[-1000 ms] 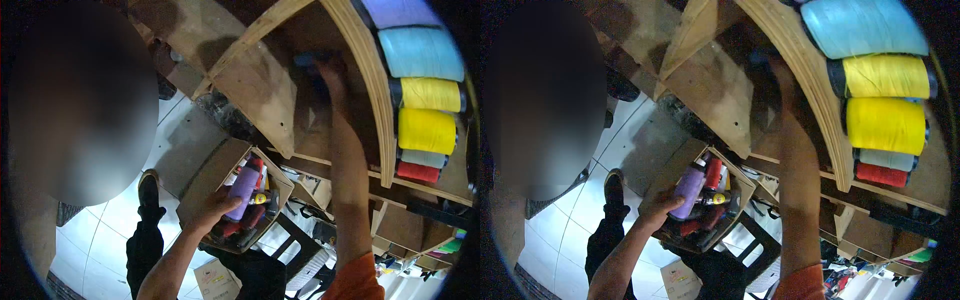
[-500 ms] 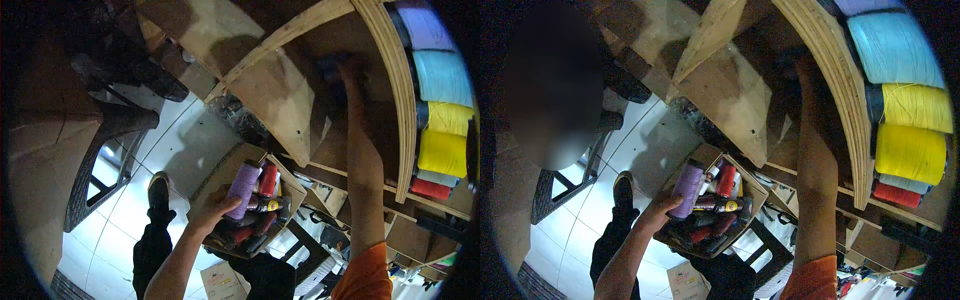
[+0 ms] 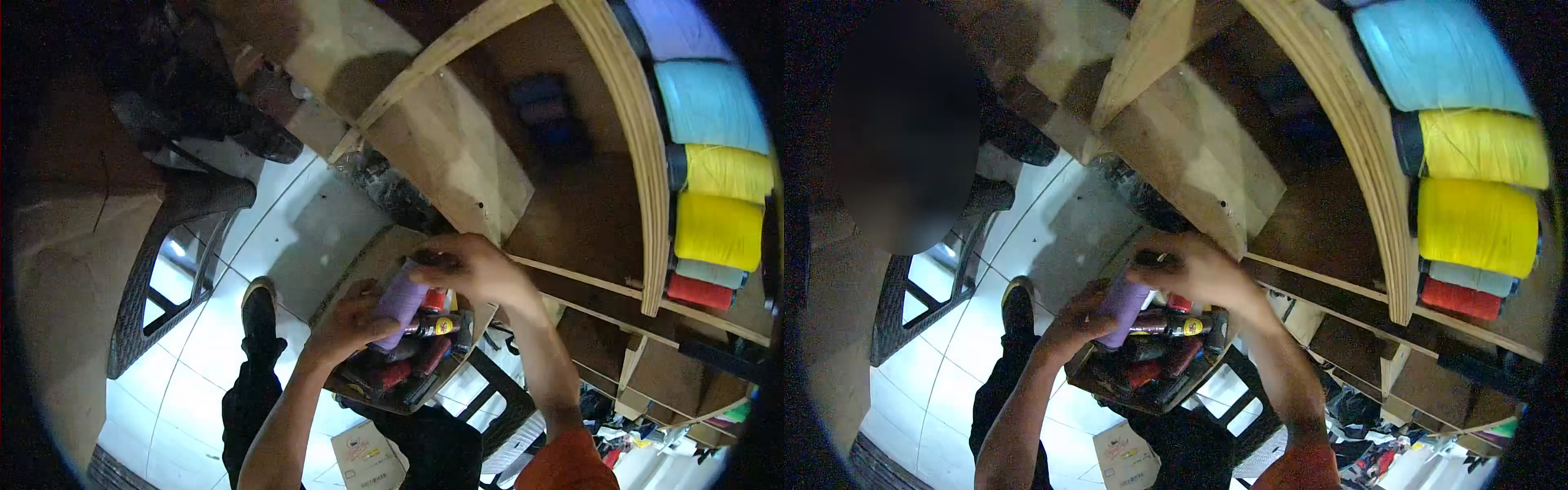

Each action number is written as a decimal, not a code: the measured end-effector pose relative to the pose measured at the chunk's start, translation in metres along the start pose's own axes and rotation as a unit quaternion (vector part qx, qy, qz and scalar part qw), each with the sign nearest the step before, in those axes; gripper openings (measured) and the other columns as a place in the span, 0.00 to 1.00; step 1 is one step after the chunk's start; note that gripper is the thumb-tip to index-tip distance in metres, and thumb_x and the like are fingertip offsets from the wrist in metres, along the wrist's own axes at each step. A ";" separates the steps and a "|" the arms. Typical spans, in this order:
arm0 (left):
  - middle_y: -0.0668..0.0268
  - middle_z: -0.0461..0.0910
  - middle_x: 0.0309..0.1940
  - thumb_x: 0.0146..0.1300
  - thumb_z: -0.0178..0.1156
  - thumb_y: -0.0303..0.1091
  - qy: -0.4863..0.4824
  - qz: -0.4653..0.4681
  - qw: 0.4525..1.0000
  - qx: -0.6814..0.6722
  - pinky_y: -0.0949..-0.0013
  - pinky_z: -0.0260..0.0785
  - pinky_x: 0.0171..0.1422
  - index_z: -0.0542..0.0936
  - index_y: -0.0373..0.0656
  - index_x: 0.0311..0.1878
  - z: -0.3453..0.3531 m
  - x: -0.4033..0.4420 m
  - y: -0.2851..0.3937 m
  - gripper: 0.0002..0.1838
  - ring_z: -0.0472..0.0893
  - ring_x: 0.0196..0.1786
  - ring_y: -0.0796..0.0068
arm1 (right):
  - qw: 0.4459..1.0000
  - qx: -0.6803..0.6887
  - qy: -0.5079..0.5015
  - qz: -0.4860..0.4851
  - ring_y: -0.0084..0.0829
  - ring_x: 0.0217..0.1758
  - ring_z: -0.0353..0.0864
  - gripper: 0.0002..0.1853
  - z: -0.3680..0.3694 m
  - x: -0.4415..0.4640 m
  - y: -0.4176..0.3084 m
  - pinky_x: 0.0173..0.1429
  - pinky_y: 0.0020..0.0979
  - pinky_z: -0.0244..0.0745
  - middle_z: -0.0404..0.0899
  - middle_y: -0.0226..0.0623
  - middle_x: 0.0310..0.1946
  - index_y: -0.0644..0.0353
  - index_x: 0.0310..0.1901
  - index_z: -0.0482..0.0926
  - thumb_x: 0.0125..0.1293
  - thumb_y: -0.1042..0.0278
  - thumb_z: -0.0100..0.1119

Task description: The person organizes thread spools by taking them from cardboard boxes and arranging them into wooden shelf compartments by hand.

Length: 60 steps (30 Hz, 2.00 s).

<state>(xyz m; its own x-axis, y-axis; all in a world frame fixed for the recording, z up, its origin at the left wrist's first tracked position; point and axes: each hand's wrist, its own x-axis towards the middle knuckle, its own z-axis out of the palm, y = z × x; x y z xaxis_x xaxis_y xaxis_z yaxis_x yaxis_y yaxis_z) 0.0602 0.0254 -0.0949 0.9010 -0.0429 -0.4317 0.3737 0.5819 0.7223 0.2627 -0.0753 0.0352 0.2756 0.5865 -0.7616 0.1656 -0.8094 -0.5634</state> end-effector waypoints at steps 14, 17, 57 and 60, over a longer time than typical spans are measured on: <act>0.65 0.79 0.51 0.65 0.60 0.40 -0.050 -0.050 0.996 0.049 0.67 0.68 0.58 0.83 0.47 0.49 0.002 0.016 0.025 0.13 0.77 0.54 0.73 | 0.710 -0.433 0.548 -0.096 0.42 0.54 0.78 0.23 -0.262 0.093 0.046 0.60 0.40 0.69 0.80 0.48 0.50 0.61 0.51 0.79 0.59 0.54 0.65; 0.64 0.78 0.55 0.60 0.65 0.41 -0.048 -0.006 0.993 0.106 0.67 0.66 0.61 0.74 0.48 0.62 -0.005 0.015 0.030 0.26 0.76 0.55 0.72 | 0.634 -0.429 0.623 -0.161 0.43 0.58 0.76 0.29 -0.283 0.119 0.062 0.62 0.43 0.68 0.77 0.47 0.53 0.62 0.56 0.74 0.59 0.50 0.64; 0.51 0.37 0.75 0.43 0.77 0.35 0.028 0.016 0.999 -0.036 0.44 0.60 0.69 0.29 0.46 0.75 -0.001 0.031 0.032 0.69 0.45 0.76 0.47 | 0.738 -0.354 0.572 -0.055 0.45 0.54 0.76 0.30 -0.217 0.110 0.043 0.60 0.39 0.69 0.78 0.50 0.50 0.68 0.56 0.72 0.57 0.60 0.69; 0.51 0.37 0.75 0.44 0.77 0.34 0.020 0.022 0.999 -0.029 0.46 0.62 0.68 0.28 0.46 0.74 0.001 0.029 0.032 0.69 0.46 0.76 0.47 | 0.736 -0.341 0.583 -0.044 0.47 0.55 0.75 0.30 -0.214 0.111 0.044 0.61 0.40 0.69 0.77 0.52 0.50 0.68 0.57 0.71 0.57 0.61 0.69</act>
<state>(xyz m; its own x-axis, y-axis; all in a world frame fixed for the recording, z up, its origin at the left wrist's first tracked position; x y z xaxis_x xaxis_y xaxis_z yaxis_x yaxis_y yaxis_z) 0.0985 0.0418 -0.0833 0.9062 0.0164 -0.4225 0.3194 0.6282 0.7094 0.5032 -0.0525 -0.0055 0.7946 0.5362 0.2847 0.5591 -0.8291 0.0012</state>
